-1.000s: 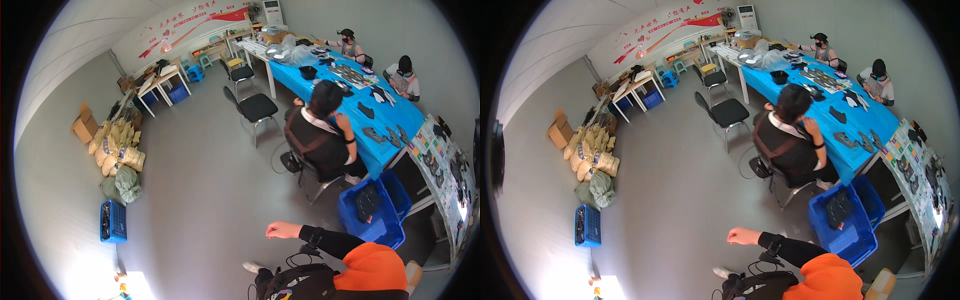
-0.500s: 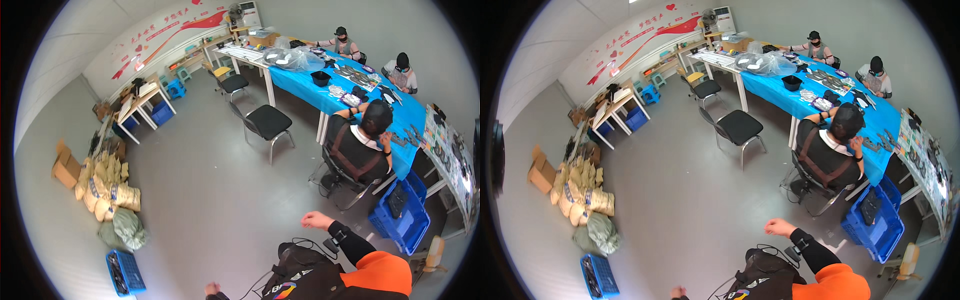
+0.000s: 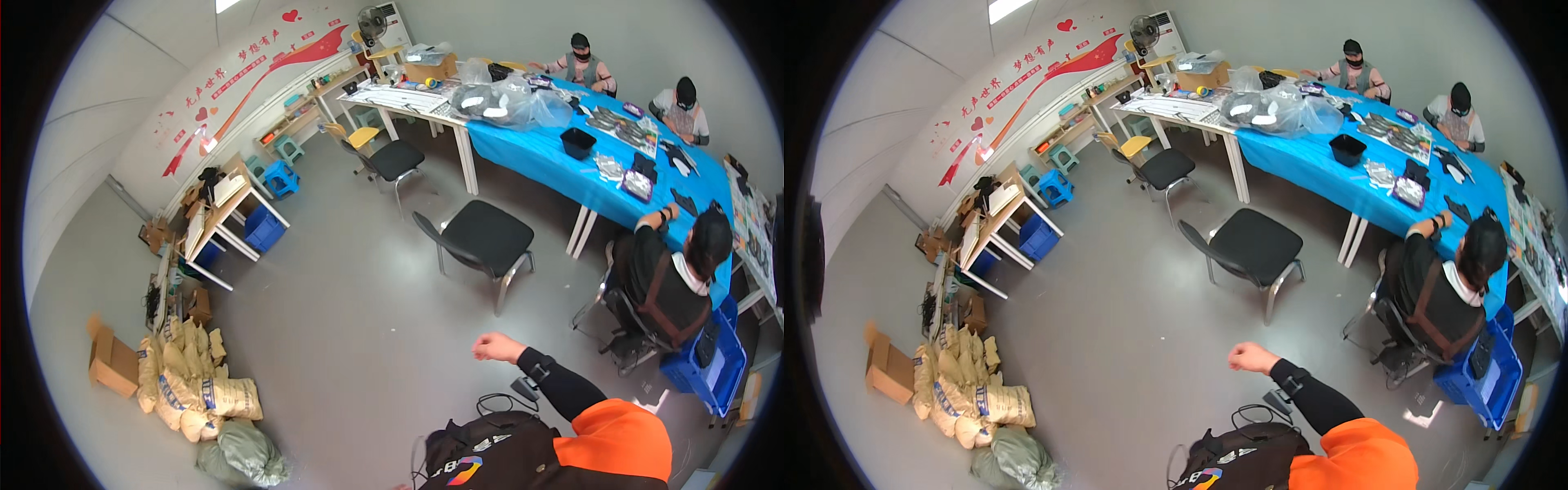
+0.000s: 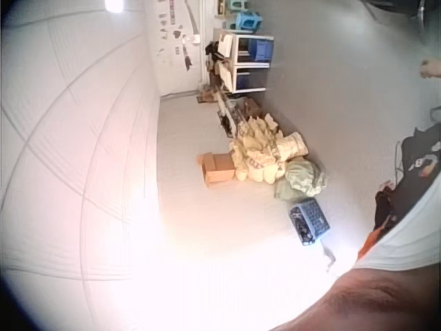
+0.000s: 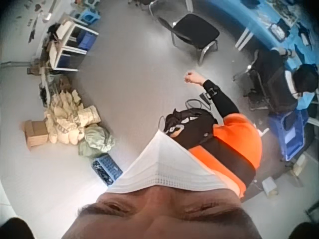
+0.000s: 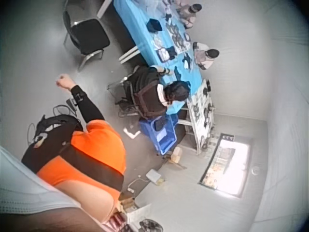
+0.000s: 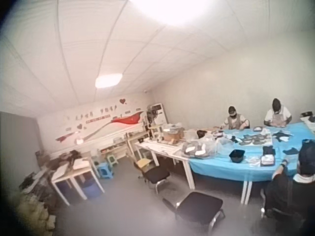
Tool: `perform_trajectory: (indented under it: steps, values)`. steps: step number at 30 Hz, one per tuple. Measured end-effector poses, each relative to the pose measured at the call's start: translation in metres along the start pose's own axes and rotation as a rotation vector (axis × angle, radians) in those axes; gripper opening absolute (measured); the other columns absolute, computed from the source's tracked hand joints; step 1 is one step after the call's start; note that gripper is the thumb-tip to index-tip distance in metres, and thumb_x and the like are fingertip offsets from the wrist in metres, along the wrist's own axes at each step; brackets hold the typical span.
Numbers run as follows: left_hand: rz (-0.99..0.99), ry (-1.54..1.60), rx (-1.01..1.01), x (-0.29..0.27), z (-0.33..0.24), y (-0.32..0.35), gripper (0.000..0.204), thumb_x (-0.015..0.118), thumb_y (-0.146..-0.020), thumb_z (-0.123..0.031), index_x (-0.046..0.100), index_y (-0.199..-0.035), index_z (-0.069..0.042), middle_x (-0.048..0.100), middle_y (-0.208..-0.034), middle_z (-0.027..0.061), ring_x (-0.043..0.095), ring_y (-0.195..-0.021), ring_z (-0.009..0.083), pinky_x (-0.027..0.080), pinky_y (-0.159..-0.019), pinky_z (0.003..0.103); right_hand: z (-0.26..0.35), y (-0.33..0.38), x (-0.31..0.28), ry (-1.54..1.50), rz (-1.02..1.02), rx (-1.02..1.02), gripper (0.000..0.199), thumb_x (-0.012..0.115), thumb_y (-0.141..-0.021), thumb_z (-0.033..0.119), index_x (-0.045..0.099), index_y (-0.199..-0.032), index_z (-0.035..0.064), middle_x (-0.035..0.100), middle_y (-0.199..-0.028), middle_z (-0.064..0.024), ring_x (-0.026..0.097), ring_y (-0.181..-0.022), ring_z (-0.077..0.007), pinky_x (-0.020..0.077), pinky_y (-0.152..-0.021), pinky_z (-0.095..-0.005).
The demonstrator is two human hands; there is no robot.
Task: The person applies adhesive to various shoe components using a dispenser, places the treated parts into a blue crate, and hands a strip of adhesive tape to another worker.
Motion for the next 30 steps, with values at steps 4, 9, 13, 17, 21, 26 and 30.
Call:
perform_trajectory:
  steps: [4,9,13,17,21,26,30]
  values:
    - [0.019,0.012,-0.065,-0.066,-0.073,-0.072,0.029,0.062,-0.097,-0.032,0.074,-0.09,-0.007,0.075,-0.08,0.0096,0.067,-0.063,0.0191,0.053,-0.059,0.035,0.125,-0.119,0.02,0.025,0.038,-0.093,0.023,0.063,-0.101,0.024,0.069,-0.11,0.0043,0.074,-0.102,-0.0069,0.07,-0.095,-0.0156,0.0552,-0.085,-0.0314]
    - [0.042,-0.041,-0.038,-0.191,-0.193,-0.207,0.028,0.061,-0.097,-0.031,0.074,-0.089,-0.008,0.074,-0.08,0.0099,0.067,-0.063,0.019,0.053,-0.058,0.036,0.217,-0.263,0.003,-0.038,-0.075,-0.139,0.02,0.059,-0.101,0.019,0.068,-0.111,0.0037,0.073,-0.102,-0.0065,0.07,-0.097,-0.0156,0.0544,-0.087,-0.0315]
    - [0.036,-0.201,0.063,-0.326,-0.342,-0.332,0.027,0.061,-0.096,-0.031,0.074,-0.088,-0.008,0.074,-0.08,0.01,0.067,-0.063,0.0189,0.053,-0.057,0.036,0.252,-0.346,-0.038,-0.189,-0.283,-0.003,0.018,0.061,-0.101,0.019,0.068,-0.109,0.0044,0.073,-0.102,-0.0047,0.07,-0.097,-0.0147,0.0538,-0.088,-0.0302]
    - [-0.018,-1.186,0.732,-0.432,-0.582,-0.445,0.026,0.061,-0.095,-0.03,0.074,-0.087,-0.009,0.074,-0.08,0.0102,0.067,-0.062,0.0187,0.053,-0.056,0.036,0.314,-0.394,-0.074,-0.209,-0.38,-0.053,0.015,0.062,-0.1,0.017,0.068,-0.107,0.0053,0.073,-0.102,-0.0042,0.07,-0.096,-0.0148,0.0536,-0.087,-0.0299]
    - [-0.003,-0.228,0.511,-0.481,-0.835,-0.57,0.025,0.069,-0.094,-0.027,0.068,-0.103,-0.004,0.074,-0.092,0.013,0.071,-0.072,0.0249,0.056,-0.06,0.038,0.349,-0.436,-0.136,-0.359,-0.571,-0.095,0.015,0.057,-0.1,0.01,0.068,-0.107,0.0029,0.073,-0.098,-0.0066,0.071,-0.093,-0.0153,0.0549,-0.085,-0.0286]
    - [0.286,0.163,0.491,-0.398,-1.08,-0.645,0.032,0.065,-0.101,-0.027,0.061,-0.124,-0.005,0.074,-0.108,0.0164,0.074,-0.087,0.0236,0.059,-0.069,0.033,0.384,-0.539,-0.221,-0.473,-0.717,-0.135,0.013,0.057,-0.1,0.01,0.068,-0.105,0.0038,0.072,-0.096,-0.006,0.07,-0.09,-0.0141,0.0545,-0.081,-0.0261]
    - [0.433,-0.049,0.389,-0.331,-1.21,-0.697,0.039,0.066,-0.102,-0.031,0.059,-0.13,-0.006,0.073,-0.114,0.0153,0.074,-0.092,0.0243,0.059,-0.078,0.034,0.426,-0.623,-0.297,-0.445,-0.769,-0.142,0.012,0.058,-0.101,0.011,0.067,-0.105,0.0034,0.072,-0.095,-0.0059,0.069,-0.089,-0.0132,0.0536,-0.081,-0.0274]
Point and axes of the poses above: each hand's wrist, its own y-axis away from the middle knuckle, its own x-axis out of the palm, z = x × y, the point moved 9 cm from there along -y, towards the middle knuckle
